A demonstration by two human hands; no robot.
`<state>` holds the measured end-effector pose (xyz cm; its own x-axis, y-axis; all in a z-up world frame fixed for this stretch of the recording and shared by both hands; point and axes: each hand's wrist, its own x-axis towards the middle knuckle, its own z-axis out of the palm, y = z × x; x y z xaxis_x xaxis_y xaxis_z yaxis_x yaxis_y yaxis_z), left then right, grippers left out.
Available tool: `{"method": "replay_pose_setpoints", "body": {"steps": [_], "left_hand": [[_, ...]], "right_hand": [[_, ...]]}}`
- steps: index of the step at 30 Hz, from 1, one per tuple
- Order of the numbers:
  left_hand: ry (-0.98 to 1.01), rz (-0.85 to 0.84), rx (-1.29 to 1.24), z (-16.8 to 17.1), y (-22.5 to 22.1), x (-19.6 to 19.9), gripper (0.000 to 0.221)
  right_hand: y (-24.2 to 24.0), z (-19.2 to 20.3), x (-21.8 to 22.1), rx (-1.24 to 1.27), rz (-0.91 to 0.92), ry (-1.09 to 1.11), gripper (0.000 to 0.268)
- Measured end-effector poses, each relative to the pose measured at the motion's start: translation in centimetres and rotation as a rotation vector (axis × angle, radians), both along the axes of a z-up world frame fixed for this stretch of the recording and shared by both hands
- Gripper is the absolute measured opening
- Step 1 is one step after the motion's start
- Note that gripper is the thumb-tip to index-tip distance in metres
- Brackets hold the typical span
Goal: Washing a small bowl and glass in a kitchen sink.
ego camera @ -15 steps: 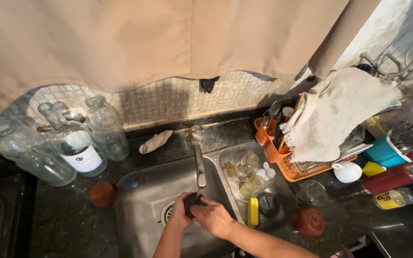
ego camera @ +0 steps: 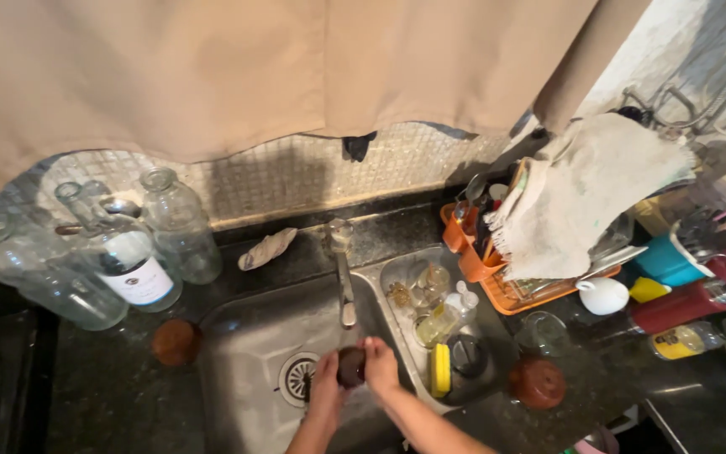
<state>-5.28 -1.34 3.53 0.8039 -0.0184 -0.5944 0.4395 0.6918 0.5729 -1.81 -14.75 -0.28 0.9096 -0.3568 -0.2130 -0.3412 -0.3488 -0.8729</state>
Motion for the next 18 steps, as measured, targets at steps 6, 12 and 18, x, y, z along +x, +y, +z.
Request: {"method": "replay_pose_setpoints", "body": {"steps": [6, 12, 18], "left_hand": [[-0.072, -0.110, 0.479, 3.6, -2.8, -4.7, 0.035], [-0.646, 0.044, 0.651, 8.1, -3.8, -6.1, 0.036], [0.082, -0.144, 0.254, -7.0, -2.3, -2.6, 0.039]], "right_hand": [[2.1, 11.8, -6.6, -0.114, 0.135, 0.007, 0.059], [3.0, 21.4, -7.4, -0.077, 0.183, -0.821, 0.046], [-1.4, 13.8, -10.3, -0.195, 0.301, 0.048, 0.073]]}}
